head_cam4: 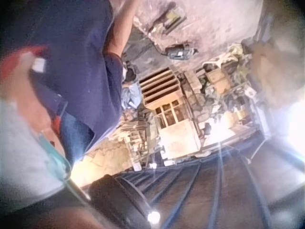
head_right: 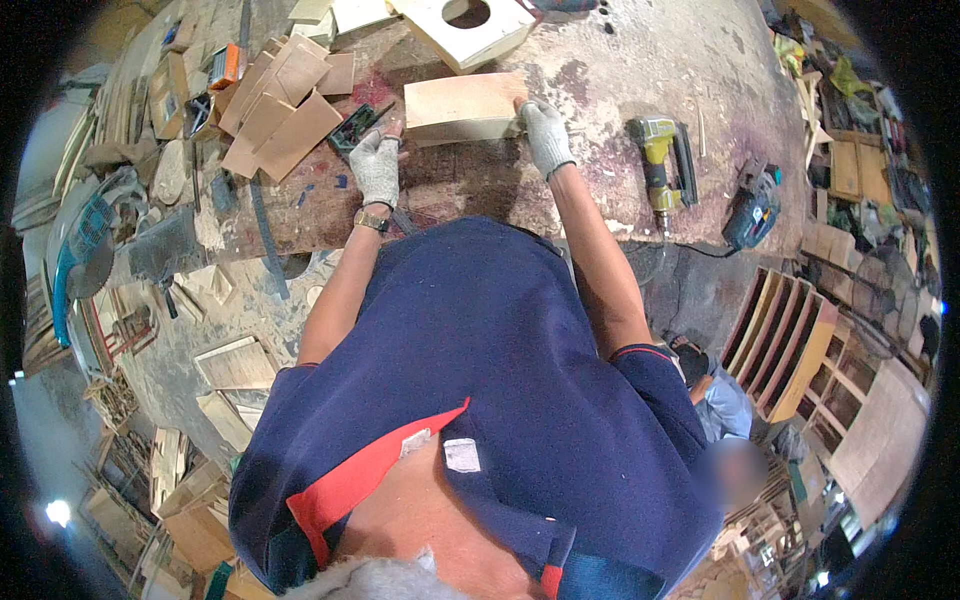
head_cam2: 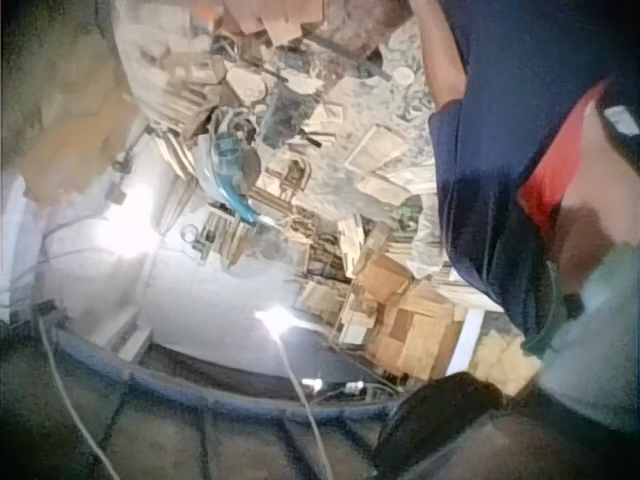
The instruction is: The person assembles small wooden boxes by nailing pieces together, sanding edges, and cutting wood to size. They use a nail gun, hand sander, and circular saw to join and shape the wood components.
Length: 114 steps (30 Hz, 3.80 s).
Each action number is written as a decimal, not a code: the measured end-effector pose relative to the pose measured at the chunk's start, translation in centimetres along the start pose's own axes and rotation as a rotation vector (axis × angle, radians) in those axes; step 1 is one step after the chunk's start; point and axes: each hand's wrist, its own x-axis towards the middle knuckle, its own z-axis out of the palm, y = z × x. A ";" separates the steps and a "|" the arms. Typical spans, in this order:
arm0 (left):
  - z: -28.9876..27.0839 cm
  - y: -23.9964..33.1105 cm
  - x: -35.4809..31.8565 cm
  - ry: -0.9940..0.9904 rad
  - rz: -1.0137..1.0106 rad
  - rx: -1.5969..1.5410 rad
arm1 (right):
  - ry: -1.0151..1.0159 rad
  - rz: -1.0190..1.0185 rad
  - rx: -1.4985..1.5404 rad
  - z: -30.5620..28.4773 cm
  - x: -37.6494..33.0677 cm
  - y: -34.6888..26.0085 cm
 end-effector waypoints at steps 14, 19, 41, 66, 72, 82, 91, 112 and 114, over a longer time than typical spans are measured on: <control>0.9 0.1 0.8 0.002 -0.011 0.266 | -0.040 -0.036 -0.070 0.6 -2.5 -2.0; 3.0 0.0 2.9 -0.030 0.158 0.184 | -0.049 0.045 -0.107 0.3 -2.5 -2.1; 5.5 -1.7 4.0 -0.178 0.080 -0.128 | -0.149 -0.742 -0.838 -3.7 -0.9 -1.0; 5.2 -1.8 3.6 -0.185 0.053 -0.103 | 0.241 -0.235 -0.625 -0.7 -6.2 -2.1; 5.4 -1.6 3.3 -0.200 0.010 -0.176 | 0.402 -0.316 -0.868 1.2 -7.0 -2.4; 5.0 -1.2 2.6 -0.227 0.094 -0.139 | 0.410 -0.189 -0.478 1.1 -6.1 -1.1; 5.2 -1.4 2.9 -0.205 -0.024 -0.207 | 0.365 -0.147 -0.340 0.5 -4.5 0.8; 5.3 -1.0 2.8 -0.185 0.002 -0.163 | 0.341 -0.089 -0.160 0.9 -5.0 -0.3; 5.2 -1.0 2.7 -0.202 0.013 -0.182 | 0.347 -0.070 -0.148 0.9 -5.1 -0.4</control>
